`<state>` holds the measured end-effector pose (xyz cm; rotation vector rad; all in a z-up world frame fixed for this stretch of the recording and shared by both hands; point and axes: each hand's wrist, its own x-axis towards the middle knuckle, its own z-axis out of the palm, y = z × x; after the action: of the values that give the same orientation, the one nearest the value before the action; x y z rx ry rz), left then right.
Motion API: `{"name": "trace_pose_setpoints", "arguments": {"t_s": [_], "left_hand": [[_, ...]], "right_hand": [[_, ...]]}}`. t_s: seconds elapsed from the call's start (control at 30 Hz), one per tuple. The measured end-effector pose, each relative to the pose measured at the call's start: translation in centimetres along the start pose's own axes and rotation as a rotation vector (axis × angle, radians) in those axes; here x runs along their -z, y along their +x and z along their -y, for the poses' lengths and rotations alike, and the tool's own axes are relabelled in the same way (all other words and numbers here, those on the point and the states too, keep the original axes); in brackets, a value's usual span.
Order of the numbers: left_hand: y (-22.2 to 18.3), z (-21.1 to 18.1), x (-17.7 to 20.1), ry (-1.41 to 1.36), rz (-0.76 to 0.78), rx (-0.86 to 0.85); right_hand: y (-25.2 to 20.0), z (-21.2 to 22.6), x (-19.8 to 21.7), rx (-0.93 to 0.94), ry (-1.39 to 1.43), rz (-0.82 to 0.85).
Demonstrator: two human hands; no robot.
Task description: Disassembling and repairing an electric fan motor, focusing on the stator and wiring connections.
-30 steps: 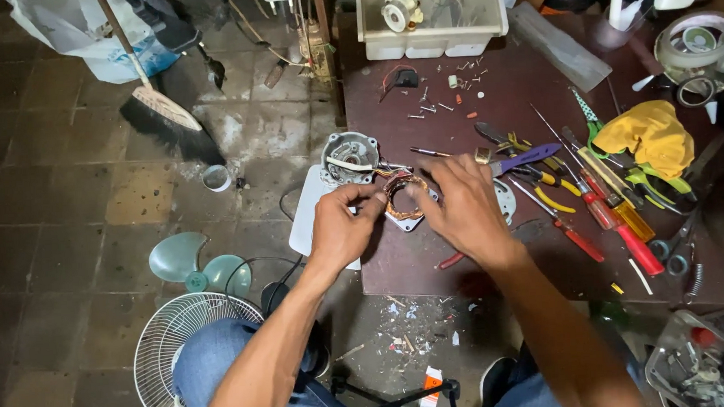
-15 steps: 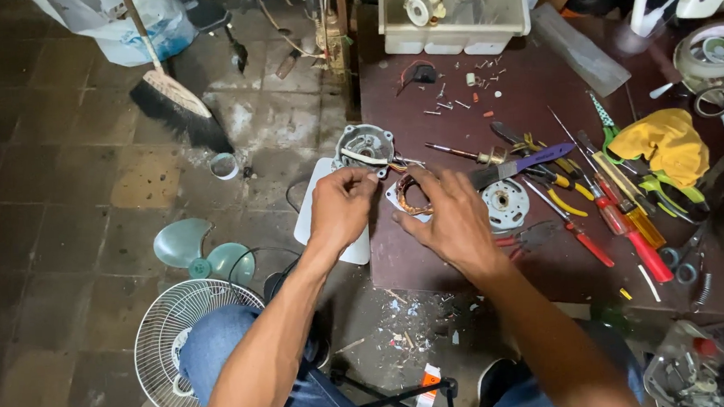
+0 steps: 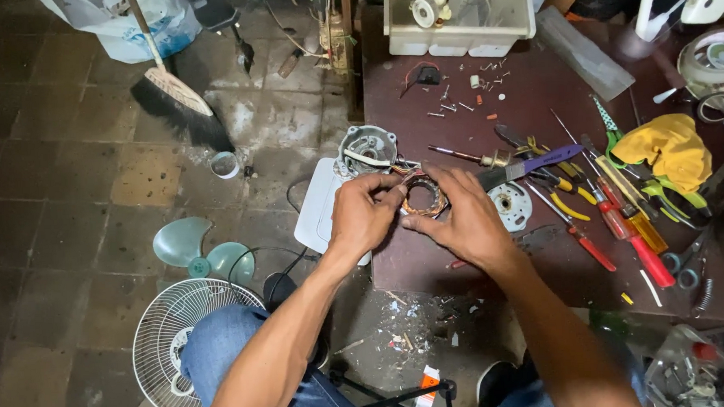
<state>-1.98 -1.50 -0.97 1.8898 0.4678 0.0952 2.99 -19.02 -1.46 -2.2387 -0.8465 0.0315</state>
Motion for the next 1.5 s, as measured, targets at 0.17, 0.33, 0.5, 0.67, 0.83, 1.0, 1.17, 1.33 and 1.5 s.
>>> {"name": "trace_pose_setpoints", "arguments": {"t_s": [0.17,0.33,0.5,0.67,0.83,1.0,1.17,1.33,1.5], "left_hand": [[0.6,1.3,-0.7,-0.072,-0.011,0.006],[1.2,2.5,-1.3,-0.193,0.004,0.048],[1.3,2.6,-1.2,-0.408,0.011,0.087],[1.3,2.7,-1.5,-0.428,0.003,0.097],[1.2,2.8,-1.3,-0.412,-0.009,0.074],[1.0,3.1,-1.2,-0.373,0.000,0.026],[1.2,3.4,-1.3,-0.436,0.014,0.022],[0.8,2.7,-0.4,-0.448,0.065,0.032],[0.9,2.7,1.1,-0.437,-0.033,-0.029]], "right_hand": [[0.1,-0.6,0.0,-0.038,0.062,0.028],[0.6,-1.4,-0.2,-0.039,0.174,-0.023],[1.0,-2.2,-1.2,-0.065,0.217,-0.146],[1.2,-2.0,-1.5,-0.085,0.241,-0.204],[1.0,-1.8,-1.5,-0.128,0.242,-0.243],[0.8,-1.2,-1.3,-0.134,0.183,-0.277],[0.7,-1.2,-1.3,-0.110,0.185,-0.292],[0.3,-1.5,-1.1,-0.128,0.215,-0.296],[-0.6,-2.5,-0.7,-0.049,0.164,-0.371]]}}
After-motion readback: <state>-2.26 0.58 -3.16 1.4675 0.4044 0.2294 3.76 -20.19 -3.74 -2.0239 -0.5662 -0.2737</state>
